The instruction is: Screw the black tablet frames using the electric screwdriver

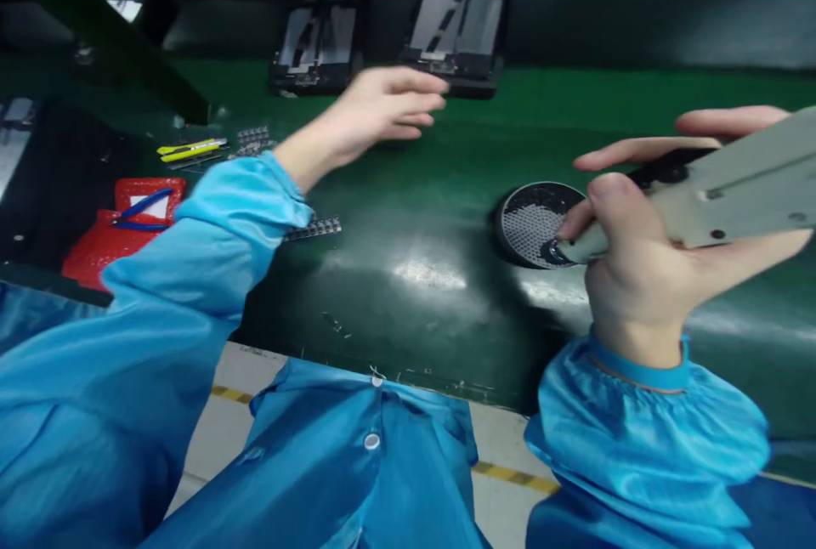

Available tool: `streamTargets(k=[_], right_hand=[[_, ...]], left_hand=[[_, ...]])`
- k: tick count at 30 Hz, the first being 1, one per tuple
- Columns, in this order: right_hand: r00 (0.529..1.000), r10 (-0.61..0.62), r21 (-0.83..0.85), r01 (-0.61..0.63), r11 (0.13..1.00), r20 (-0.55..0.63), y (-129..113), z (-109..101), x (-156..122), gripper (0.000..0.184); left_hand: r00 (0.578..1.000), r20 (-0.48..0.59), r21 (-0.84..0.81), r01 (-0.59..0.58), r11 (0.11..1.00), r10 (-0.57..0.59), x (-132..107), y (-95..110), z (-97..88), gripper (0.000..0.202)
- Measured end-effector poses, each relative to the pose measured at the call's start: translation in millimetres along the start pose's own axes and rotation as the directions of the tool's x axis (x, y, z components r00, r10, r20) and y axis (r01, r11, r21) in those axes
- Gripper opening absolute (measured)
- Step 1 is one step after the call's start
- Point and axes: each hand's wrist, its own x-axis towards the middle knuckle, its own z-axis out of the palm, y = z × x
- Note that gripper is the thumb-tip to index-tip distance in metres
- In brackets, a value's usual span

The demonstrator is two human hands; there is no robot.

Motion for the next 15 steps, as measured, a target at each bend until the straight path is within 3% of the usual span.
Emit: streamTargets(k=[2, 4, 6, 8, 11, 15], right_hand=[[0.996, -0.044, 0.052, 0.040, 0.998, 0.076, 4.6, -7.1, 2.7, 0.054], [0.994, -0.074, 0.074, 0.068, 0.995, 0.084, 7.2, -12.1, 4.1, 0.047], [0.992, -0.105, 0.086, 0.099, 0.991, 0.065, 7.4, -13.8, 4.9, 0.044], [0.993, -0.110, 0.079, 0.106, 0.991, 0.043, 6.2, -12.8, 5.2, 0.041], [0.991, -0.126, 0.069, 0.122, 0.990, 0.049, 5.2, -9.9, 5.8, 0.039], [0.981, -0.175, 0.094, 0.167, 0.981, 0.085, 6.5, -9.7, 7.1, 0.041]], left_hand=[[0.989, -0.148, 0.162, 0.007, 0.987, 0.018, -4.8, -7.7, -46.3, 0.045], [0.948, -0.317, 0.329, 0.096, 0.939, 0.014, -12.9, -23.0, -94.3, 0.082], [0.911, -0.411, 0.364, 0.206, 0.909, -0.042, -20.2, -45.4, -134.3, 0.114], [0.911, -0.390, 0.389, 0.298, 0.872, -0.138, -24.9, -70.0, -159.5, 0.127], [0.901, -0.408, 0.457, 0.343, 0.820, -0.149, -26.5, -97.3, -168.7, 0.120], [0.867, -0.492, 0.543, 0.370, 0.754, -0.071, -21.0, -105.0, -151.7, 0.092]])
